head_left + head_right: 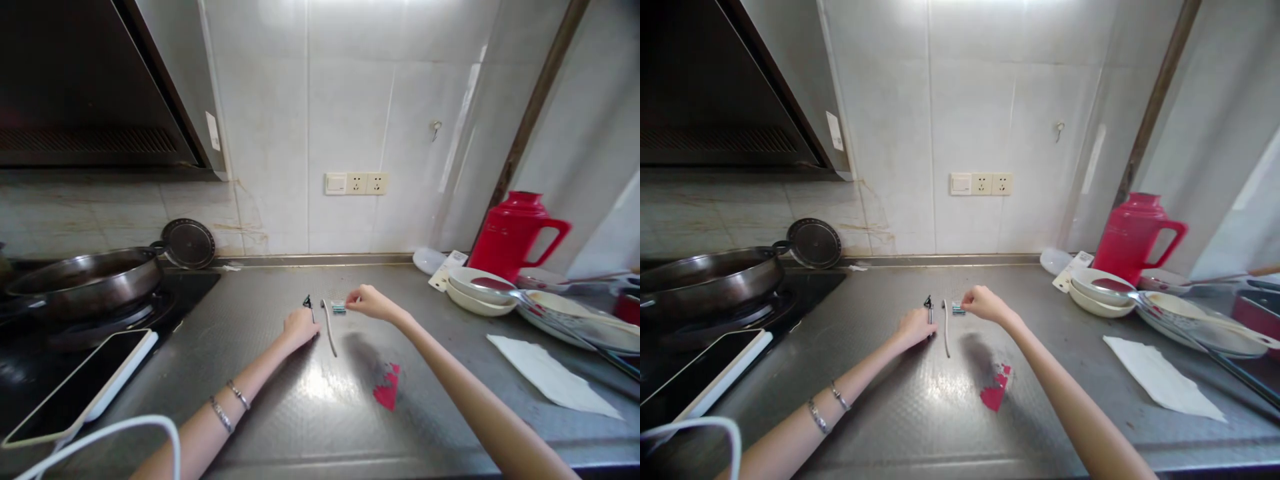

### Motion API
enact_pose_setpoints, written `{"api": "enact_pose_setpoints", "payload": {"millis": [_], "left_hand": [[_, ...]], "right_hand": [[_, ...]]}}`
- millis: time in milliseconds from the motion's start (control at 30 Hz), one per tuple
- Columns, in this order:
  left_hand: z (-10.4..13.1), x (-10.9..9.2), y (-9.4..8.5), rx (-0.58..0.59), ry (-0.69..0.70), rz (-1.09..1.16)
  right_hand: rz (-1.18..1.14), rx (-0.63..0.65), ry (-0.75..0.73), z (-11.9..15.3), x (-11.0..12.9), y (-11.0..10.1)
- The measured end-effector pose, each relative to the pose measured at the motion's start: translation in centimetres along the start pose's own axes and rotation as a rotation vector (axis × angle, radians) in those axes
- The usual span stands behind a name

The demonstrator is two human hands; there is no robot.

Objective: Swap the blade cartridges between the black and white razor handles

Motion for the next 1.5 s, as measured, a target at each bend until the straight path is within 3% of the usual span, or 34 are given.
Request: {"api": "enact_pose_setpoints", "payload": {"millis": [133,333,467,667,800,967,1133,1300,1500], "left_hand": [[1.2,-0.6,-0.6,-0.065,0.012,0.012],[4.0,-3.1,-1.8,-0.111,0.141,0.048],[5.2,-4.5,-2.4,-0.119,0.19,0.029],[6.2,-6.0,-2.7,-0.12,0.214,0.001],[6.7,-6.6,-2.6,-0.077,0.25,-0.059],[5.8,-5.3,-2.4,-0.039,0.264,-0.129],[4.1,-3.9,-1.6,0.033,0.166,-0.094],[3.3,-3.9,-0.6,0.073,0.131,-0.081],[2.8,-4.2,0.3,0.042,0.123,-0.091]], "right_hand": [[-0.019,-0.04,0.04,0.5,1.1,1.1],[-0.175,-0.063,0.156,0.6,2.6,2.8],[-0.235,-0.099,0.195,1.1,2.9,2.9],[-0.133,-0.11,0.232,1.9,2.2,2.8],[-0.051,-0.105,0.264,2.4,0.1,2.1],[0.115,-0.099,0.38,4.5,-5.8,-0.5],[0.234,-0.022,0.449,6.8,-10.9,-2.5],[0.28,0.052,0.468,7.5,-12.7,-2.5],[0.292,0.102,0.46,7.3,-13.0,-1.8]]}}
Point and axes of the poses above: each hand's wrist, its own z-axis away from the middle knuckle, its own y-axis out of the palm, x = y × z, the point moved 1 cm from there along -z, towards the middle knuckle, and after that the axes turned 7 degrees about -y, right-handed, at the moved point
